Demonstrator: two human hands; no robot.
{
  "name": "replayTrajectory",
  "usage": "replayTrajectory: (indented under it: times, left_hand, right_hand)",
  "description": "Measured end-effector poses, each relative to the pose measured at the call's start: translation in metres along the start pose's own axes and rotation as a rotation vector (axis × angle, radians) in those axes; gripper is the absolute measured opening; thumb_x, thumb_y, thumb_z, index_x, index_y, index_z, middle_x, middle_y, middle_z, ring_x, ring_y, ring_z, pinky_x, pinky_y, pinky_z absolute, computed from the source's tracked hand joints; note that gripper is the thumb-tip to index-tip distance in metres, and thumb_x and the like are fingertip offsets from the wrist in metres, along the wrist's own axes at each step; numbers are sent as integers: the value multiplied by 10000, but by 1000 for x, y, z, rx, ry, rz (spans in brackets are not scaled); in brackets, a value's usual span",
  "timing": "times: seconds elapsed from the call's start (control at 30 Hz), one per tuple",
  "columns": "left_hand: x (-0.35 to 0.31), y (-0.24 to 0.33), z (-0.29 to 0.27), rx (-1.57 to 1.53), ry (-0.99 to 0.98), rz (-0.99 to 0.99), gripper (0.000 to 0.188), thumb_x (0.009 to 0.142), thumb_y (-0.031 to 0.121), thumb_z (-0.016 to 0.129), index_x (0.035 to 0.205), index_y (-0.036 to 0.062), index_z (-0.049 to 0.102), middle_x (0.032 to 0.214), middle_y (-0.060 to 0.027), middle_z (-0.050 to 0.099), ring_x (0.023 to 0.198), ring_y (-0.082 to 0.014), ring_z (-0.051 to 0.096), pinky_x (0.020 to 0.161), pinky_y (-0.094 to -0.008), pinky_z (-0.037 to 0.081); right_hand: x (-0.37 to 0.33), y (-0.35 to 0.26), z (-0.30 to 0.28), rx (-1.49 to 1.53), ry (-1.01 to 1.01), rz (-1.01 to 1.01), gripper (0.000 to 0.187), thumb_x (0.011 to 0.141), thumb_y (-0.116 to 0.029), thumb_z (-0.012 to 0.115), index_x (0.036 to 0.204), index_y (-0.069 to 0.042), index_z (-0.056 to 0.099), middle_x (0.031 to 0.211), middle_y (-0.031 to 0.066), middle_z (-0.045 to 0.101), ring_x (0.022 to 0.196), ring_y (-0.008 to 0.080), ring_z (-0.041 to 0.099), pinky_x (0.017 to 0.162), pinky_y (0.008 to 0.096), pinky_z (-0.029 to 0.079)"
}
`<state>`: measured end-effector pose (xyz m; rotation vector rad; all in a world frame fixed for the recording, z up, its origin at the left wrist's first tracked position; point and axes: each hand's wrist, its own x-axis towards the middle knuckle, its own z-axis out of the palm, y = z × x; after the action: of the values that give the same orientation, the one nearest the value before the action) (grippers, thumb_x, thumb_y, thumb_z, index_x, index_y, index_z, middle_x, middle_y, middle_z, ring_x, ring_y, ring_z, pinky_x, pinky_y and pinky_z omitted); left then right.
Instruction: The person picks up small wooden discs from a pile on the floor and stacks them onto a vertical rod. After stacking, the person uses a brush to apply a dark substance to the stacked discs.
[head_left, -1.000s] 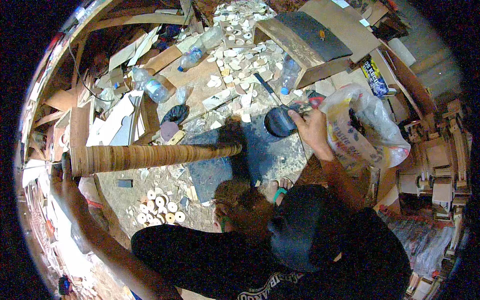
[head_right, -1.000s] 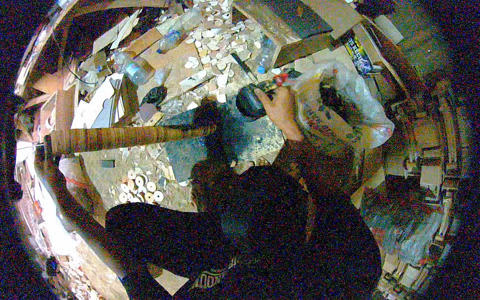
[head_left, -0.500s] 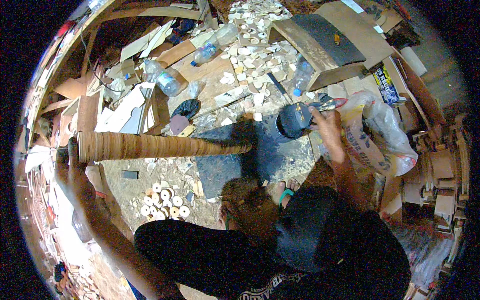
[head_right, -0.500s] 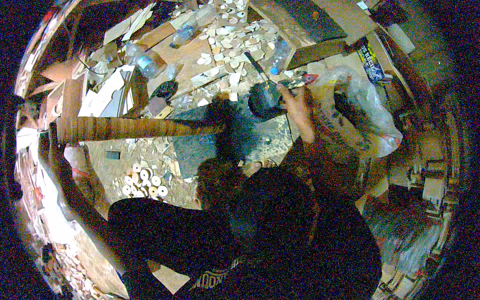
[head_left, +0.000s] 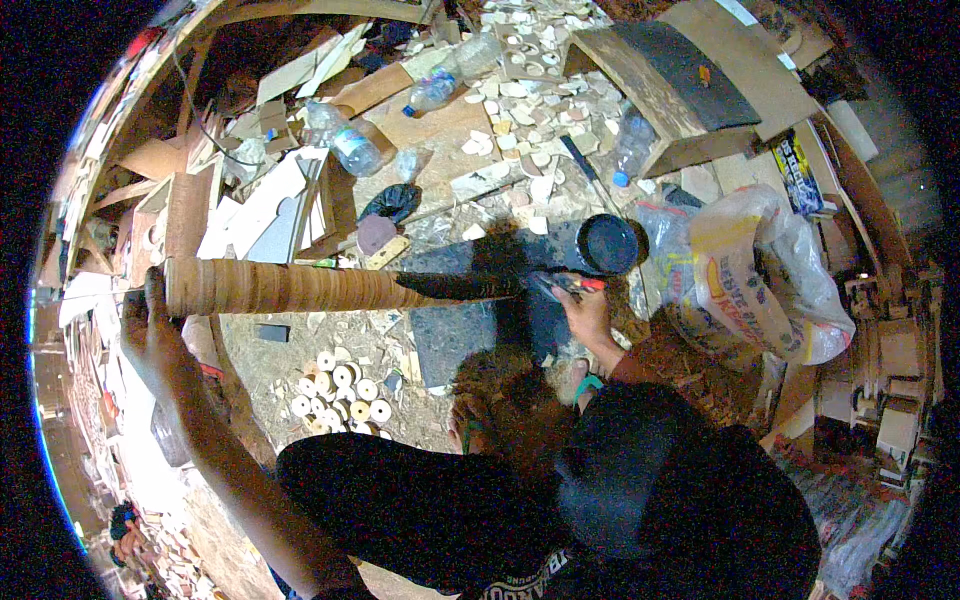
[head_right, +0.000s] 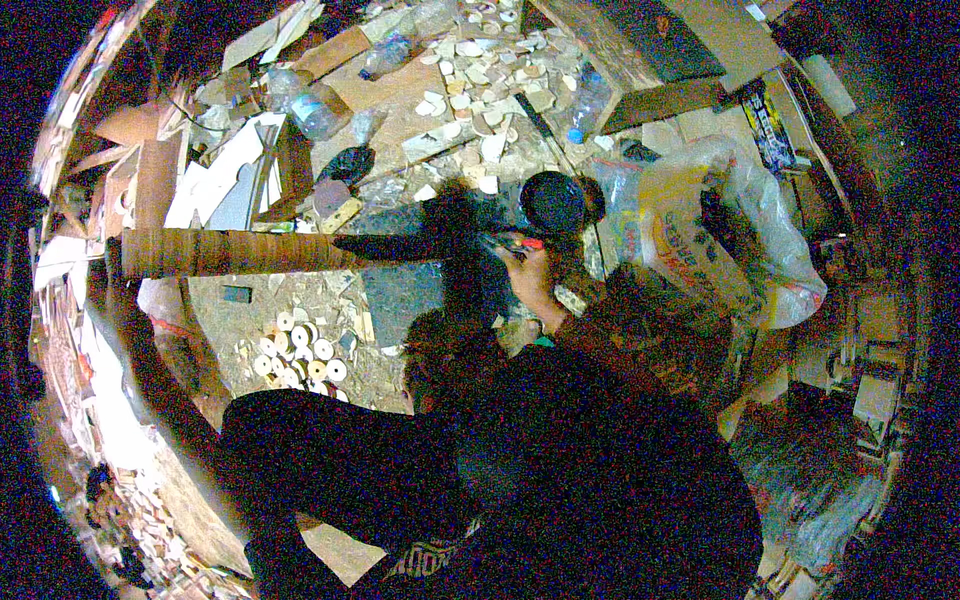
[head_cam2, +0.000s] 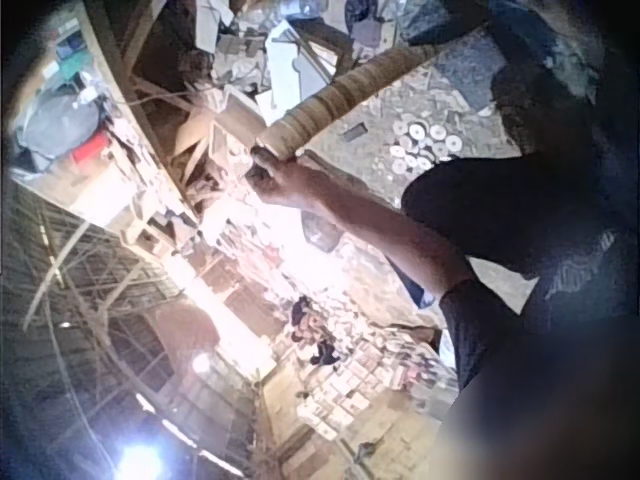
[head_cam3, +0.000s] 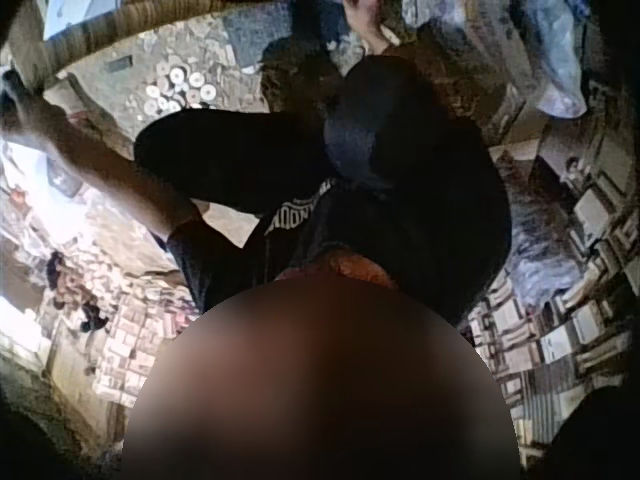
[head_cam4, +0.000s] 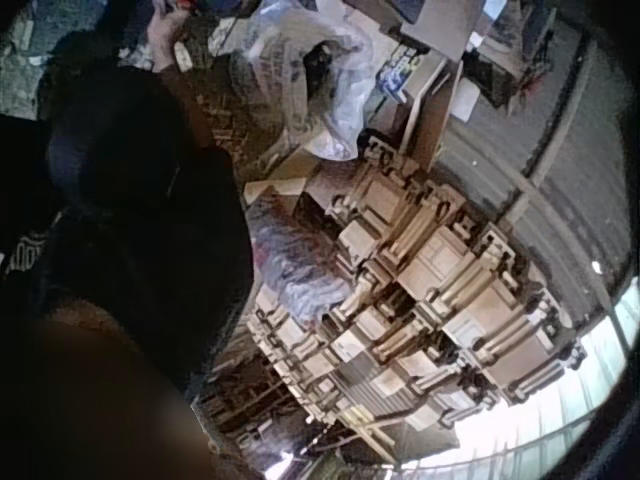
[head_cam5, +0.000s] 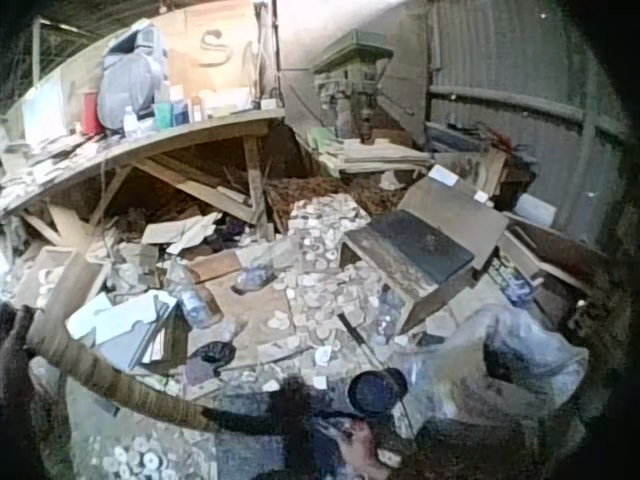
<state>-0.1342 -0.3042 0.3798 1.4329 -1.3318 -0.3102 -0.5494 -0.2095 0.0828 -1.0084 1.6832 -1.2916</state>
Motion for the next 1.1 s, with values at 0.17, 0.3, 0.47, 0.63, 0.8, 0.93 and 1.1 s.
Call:
replayTrajectory:
  times: [0.17, 0.3, 0.47, 0.63, 0.8, 0.93, 1.1]
  left_hand:
    - [-1, 11, 6, -95, -40, -42, 285, 907, 214, 620, 1034, -41, 617, 948, -105, 657, 827, -169, 625, 765, -299, 514]
    - [-1, 11, 3, -53, -28, -25, 248, 896, 211, 638, 939, -32, 631, 881, -88, 657, 758, -146, 607, 707, -286, 506]
    - [-3, 11, -5, 0, 42, -111, 258, 881, 239, 661, 832, -12, 628, 819, -66, 644, 695, -120, 572, 645, -280, 483]
    - [-8, 25, 5, 134, 31, 21, 254, 874, 233, 670, 849, -17, 629, 803, -63, 640, 696, -114, 575, 649, -257, 477]
    - [-6, 24, 12, -2, 84, -84, 233, 877, 207, 663, 876, -24, 630, 814, -63, 641, 706, -114, 576, 662, -257, 478]
    - [-9, 21, 11, 38, 42, -79, 240, 900, 201, 631, 912, -39, 631, 847, -75, 646, 737, -123, 585, 683, -275, 490]
    - [-12, 24, 17, -58, -11, 14, 223, 930, 170, 579, 976, -42, 625, 921, -104, 658, 792, -142, 613, 723, -291, 506]
  right_hand:
    - [16, -48, 49, 114, -286, -423, 233, 805, -143, 707, 992, -16, 650, 881, 64, 683, 813, 180, 633, 762, 324, 494]
    - [24, -44, 44, 416, -389, -320, 259, 822, -95, 699, 1044, 17, 626, 899, 40, 676, 810, 117, 611, 721, 272, 507]
    - [-1, -17, -2, -51, -60, -62, 226, 813, -60, 690, 1025, 8, 648, 913, 69, 691, 829, 128, 634, 763, 294, 501]
    - [11, -52, 35, 17, -220, -441, 262, 845, -122, 681, 1058, 21, 625, 966, 67, 683, 854, 124, 625, 801, 278, 493]
    - [15, -44, 43, 134, -337, -441, 231, 857, -99, 659, 1058, 11, 628, 971, 54, 682, 862, 120, 622, 796, 275, 493]
    - [5, -15, 14, 99, -85, -193, 214, 825, -104, 687, 1017, -14, 661, 946, 74, 691, 863, 157, 640, 789, 300, 499]
    - [16, -40, 54, 85, -252, -420, 191, 860, -115, 658, 1014, -1, 661, 934, 55, 681, 838, 122, 607, 771, 276, 480]
